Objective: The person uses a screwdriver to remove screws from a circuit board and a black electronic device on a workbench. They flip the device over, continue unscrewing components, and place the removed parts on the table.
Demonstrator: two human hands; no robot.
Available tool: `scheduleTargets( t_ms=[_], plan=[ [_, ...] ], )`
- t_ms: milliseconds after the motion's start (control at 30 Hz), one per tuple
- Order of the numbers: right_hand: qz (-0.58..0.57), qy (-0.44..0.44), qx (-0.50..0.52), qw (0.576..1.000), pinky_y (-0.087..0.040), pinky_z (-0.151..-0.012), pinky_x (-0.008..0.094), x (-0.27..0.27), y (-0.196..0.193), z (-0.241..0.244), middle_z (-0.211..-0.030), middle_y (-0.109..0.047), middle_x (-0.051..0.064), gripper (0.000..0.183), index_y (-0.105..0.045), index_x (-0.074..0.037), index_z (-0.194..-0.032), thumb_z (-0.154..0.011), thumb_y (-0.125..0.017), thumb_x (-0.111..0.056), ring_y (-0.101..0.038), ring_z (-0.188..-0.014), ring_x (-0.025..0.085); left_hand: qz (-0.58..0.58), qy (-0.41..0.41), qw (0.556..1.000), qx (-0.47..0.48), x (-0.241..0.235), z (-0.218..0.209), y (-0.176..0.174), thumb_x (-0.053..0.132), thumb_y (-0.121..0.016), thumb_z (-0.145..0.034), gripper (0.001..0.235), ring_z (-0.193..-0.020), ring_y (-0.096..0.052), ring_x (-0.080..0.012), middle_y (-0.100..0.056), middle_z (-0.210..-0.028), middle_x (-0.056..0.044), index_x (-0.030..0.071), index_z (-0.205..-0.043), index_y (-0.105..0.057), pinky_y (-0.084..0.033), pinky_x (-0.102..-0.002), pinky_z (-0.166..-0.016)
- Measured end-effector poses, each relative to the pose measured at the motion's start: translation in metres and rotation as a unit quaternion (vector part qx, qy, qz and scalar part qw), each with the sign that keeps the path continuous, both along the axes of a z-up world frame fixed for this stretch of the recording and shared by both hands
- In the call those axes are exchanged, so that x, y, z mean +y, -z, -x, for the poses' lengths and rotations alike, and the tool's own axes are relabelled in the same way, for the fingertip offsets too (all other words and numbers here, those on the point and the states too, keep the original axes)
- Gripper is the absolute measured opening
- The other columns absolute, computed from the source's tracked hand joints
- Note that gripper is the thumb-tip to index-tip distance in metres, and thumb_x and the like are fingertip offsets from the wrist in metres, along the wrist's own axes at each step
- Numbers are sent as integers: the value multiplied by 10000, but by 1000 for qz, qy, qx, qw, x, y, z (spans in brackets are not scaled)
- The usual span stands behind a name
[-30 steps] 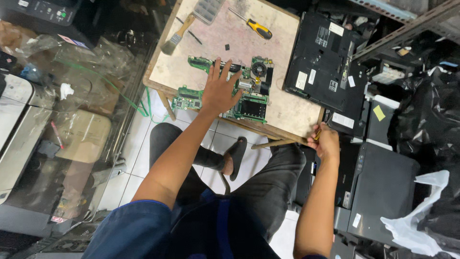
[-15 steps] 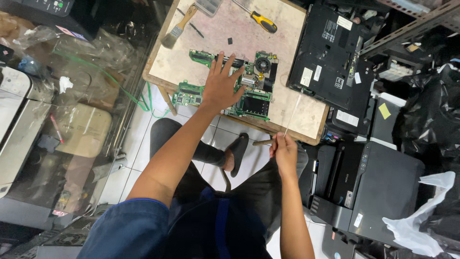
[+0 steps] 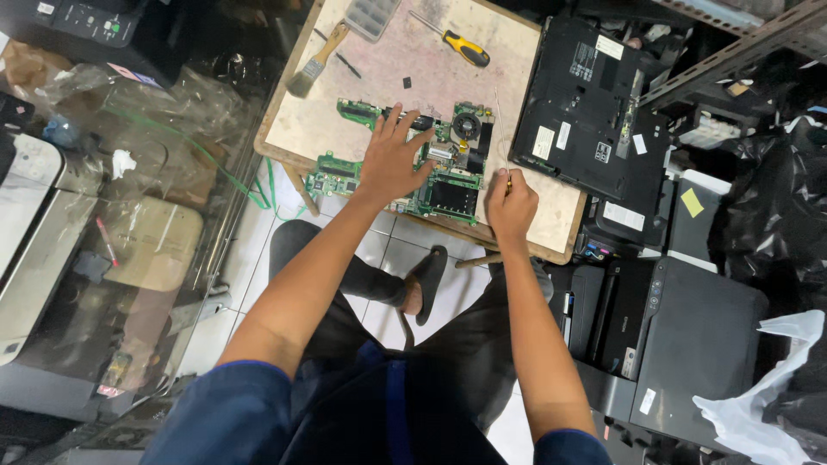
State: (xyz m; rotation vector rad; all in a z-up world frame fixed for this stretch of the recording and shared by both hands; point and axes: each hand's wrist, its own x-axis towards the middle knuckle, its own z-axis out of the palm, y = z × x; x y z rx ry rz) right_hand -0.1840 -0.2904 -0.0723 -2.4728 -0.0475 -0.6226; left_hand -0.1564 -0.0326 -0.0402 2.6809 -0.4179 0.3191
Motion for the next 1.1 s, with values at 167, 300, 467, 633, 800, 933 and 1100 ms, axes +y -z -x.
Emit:
scheduleTargets(
  t_ms=[167,300,467,633,800,933,1100],
  plan=[
    [49,-7,-14,999,-522,-552,400,2,-1,-1,-509,-533,98,354,-575,-117,-834,-1155,-567,-266,-665,-548,334,12,37,999,-31,4,-5,-2,582,-751,-928,581,-1574,-341,-401,-495,-1581,-71,281,-1423,-717,-329,-650,-1256],
    [72,6,18,997,-574,-614,426,8,-4,3,-539,-601,40,325,-630,-169,-855,-1072,-710,-398,-714,-597,327,51,52,996,-42,2,2,-5,497,-804,-889,550,-1548,-396,-412,-566,-1535,-95,233,-1369,-761,-333,-633,-1254],
    [83,-5,35,996,-595,-657,451,7,-6,3,-570,-611,25,399,-655,-209,-896,-984,-795,-572,-732,-647,318,166,60,983,-48,14,10,-19,423,-780,-978,466,-1535,-402,-425,-599,-1489,-83,244,-1406,-735,-363,-600,-1241],
    [97,-5,54,994,-603,-696,489,4,-1,5,-598,-631,37,482,-647,-213,-915,-942,-810,-666,-747,-687,338,123,104,986,-51,51,45,-19,678,-858,-851,689,-1410,-483,-323,-594,-1304,-26,242,-1370,-736,-463,-496,-1104],
    [89,5,52,995,-611,-708,487,5,0,4,-599,-631,19,468,-632,-224,-886,-963,-795,-656,-748,-688,328,-100,133,986,13,77,58,-16,313,-1014,-592,960,-1152,-530,-304,-589,-1287,-56,223,-1478,-655,-448,-417,-945],
    [92,10,41,995,-607,-690,483,8,-1,5,-577,-619,11,445,-638,-218,-879,-965,-798,-624,-743,-665,323,-120,92,987,55,71,49,-17,318,-1025,-530,1130,-1148,-525,-332,-542,-1300,-64,274,-1556,-556,-445,-447,-930],
    [92,21,47,994,-618,-701,478,6,1,4,-592,-637,11,428,-632,-221,-875,-983,-775,-609,-754,-681,315,-145,61,977,141,61,42,-23,288,-1031,-537,1289,-1161,-535,-364,-568,-1292,-139,213,-1665,-413,-438,-451,-941]
  ],
)
